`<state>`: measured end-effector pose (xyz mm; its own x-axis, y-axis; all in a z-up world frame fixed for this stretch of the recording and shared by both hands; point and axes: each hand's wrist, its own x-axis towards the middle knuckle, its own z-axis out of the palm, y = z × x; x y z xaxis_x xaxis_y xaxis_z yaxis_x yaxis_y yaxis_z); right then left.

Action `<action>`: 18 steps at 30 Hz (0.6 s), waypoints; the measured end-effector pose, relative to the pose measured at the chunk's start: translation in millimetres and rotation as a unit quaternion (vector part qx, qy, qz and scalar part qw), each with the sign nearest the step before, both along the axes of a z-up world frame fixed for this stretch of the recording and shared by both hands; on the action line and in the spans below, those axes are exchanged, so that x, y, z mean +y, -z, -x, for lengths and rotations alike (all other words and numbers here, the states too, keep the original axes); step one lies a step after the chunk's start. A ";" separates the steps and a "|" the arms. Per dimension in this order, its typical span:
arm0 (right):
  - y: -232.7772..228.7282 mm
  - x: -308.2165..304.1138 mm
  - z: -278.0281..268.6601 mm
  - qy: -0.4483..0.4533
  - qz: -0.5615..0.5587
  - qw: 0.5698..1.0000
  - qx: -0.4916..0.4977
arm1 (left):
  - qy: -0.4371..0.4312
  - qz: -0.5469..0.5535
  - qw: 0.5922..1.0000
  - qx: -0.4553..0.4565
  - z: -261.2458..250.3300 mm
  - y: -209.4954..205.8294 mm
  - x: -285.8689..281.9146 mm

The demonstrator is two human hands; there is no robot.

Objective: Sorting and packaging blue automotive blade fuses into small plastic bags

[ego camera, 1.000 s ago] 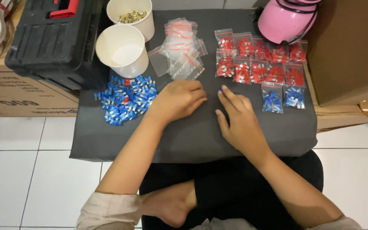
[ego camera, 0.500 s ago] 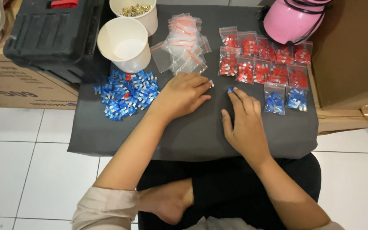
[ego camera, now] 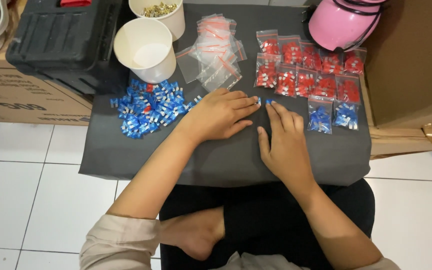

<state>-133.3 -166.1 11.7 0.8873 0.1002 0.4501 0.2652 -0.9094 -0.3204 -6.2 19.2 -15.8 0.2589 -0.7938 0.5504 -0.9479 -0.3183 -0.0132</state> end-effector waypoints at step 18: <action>-5.0 4.2 6.4 -0.022 -0.016 0.999 -0.026 | -0.278 0.146 0.949 -0.029 35.7 -22.0 59.0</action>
<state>-139.7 -161.8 16.7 0.8577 0.1244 0.4988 0.3223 -0.8860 -0.3332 -41.9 78.3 6.2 0.5557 -0.3557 0.7514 -0.6330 -0.7670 0.1051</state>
